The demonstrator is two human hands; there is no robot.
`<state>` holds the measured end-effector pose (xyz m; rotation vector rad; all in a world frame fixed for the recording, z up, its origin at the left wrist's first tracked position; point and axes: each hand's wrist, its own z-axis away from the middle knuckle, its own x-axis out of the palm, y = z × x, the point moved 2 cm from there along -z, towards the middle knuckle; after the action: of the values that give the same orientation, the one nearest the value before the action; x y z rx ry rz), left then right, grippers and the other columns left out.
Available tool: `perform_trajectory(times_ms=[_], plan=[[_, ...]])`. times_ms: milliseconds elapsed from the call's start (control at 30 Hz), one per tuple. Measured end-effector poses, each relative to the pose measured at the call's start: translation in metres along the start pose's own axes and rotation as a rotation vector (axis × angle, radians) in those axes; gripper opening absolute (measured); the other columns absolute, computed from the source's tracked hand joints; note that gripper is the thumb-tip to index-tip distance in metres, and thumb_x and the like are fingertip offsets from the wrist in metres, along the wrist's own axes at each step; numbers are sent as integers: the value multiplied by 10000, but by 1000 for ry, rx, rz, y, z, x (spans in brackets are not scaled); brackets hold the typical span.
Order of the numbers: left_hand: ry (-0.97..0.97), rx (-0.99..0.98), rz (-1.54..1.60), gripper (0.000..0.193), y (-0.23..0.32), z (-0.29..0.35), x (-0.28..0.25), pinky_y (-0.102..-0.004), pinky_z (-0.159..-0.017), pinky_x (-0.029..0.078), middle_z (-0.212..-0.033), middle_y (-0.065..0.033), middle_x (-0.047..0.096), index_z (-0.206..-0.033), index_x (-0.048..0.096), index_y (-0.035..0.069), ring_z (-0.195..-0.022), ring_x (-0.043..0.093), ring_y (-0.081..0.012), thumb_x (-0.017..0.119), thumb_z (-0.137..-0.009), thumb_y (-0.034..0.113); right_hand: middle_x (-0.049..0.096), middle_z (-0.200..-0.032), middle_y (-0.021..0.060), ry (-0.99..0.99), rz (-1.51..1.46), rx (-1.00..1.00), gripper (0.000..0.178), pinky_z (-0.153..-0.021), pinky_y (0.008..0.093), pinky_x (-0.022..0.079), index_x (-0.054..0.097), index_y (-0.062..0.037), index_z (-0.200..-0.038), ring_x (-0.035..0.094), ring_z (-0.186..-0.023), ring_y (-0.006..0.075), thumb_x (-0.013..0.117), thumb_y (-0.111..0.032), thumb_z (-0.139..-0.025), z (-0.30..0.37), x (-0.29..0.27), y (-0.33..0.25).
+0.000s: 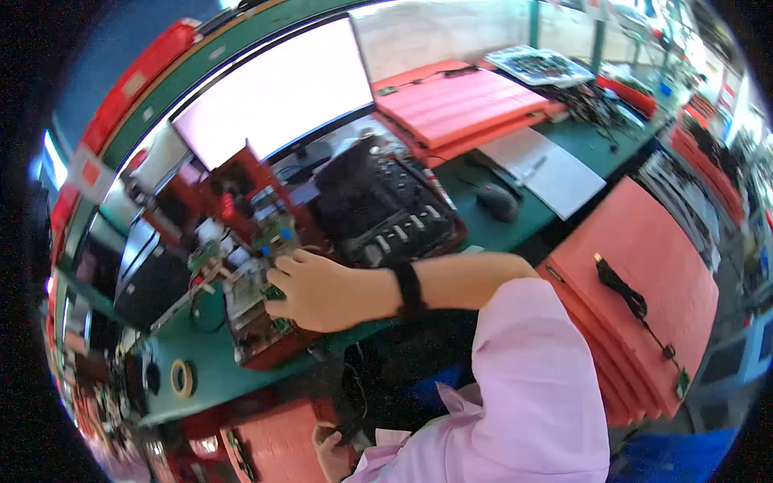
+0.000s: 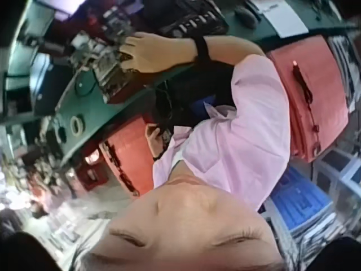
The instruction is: Placing electronic components into a testing fixture and monitoring test results on a screen.
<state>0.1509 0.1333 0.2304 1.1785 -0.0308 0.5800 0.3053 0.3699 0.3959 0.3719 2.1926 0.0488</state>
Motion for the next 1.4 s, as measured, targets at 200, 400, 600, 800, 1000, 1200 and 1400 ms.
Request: perform_trajectory(times_ms=[200, 400, 600, 800, 1000, 1200, 1400], plan=[[-293, -209, -258, 228, 8, -21, 31, -198, -536, 405, -806, -37, 519, -965, 528, 43, -685, 514, -105, 563, -749, -20, 477, -1127, 167, 82, 166, 571, 231, -776, 419, 403, 552, -99, -861, 486, -983, 317, 633, -171, -657, 135, -69, 7], [-529, 104, -468, 226, 21, -62, 130, -302, -763, 436, -786, -102, 565, -822, 517, 9, -778, 565, -191, 589, -610, -23, 486, -1126, 153, 46, 528, 1150, 214, -763, 418, 391, 535, -90, -865, 468, -960, 312, 632, -182, -698, 266, -128, -13], [-770, 38, -292, 255, 28, -78, 252, -285, -775, 430, -829, -110, 595, -843, 535, -3, -794, 574, -183, 638, -609, 3, 492, -1128, 142, -46, 801, 1521, 245, -740, 421, 386, 513, -70, -892, 469, -910, 301, 634, -171, -705, 341, -184, -53], [-1010, 14, -207, 163, 4, -82, 362, -238, -724, 449, -872, -65, 571, -918, 543, -13, -779, 559, -133, 613, -791, 60, 518, -1075, 130, -90, 1133, 1840, 249, -743, 418, 404, 518, -68, -912, 488, -905, 296, 625, -173, -713, 384, -243, -108], [-1280, -300, -273, 182, -32, -53, 467, -280, -766, 499, -903, -85, 596, -962, 559, -25, -830, 600, -169, 552, -780, -36, 551, -1019, 130, -140, 1330, 2137, 247, -727, 418, 437, 544, -70, -949, 516, -894, 297, 603, -209, -754, 419, -282, -189], [-1575, -309, -372, 171, -78, -20, 560, -264, -710, 542, -922, -98, 605, -991, 560, -45, -809, 625, -174, 551, -826, 1, 550, -936, 138, -176, 1292, 2345, 249, -698, 428, 468, 548, -92, -969, 545, -881, 315, 592, -250, -782, 457, -314, -237], [-1585, -255, -490, 186, -106, -14, 592, -272, -741, 550, -918, -112, 610, -1013, 562, -53, -821, 632, -178, 552, -845, 28, 542, -954, 155, -302, 974, 2467, 260, -734, 430, 478, 543, -124, -1002, 561, -891, 330, 566, -298, -810, 494, -333, -243]])
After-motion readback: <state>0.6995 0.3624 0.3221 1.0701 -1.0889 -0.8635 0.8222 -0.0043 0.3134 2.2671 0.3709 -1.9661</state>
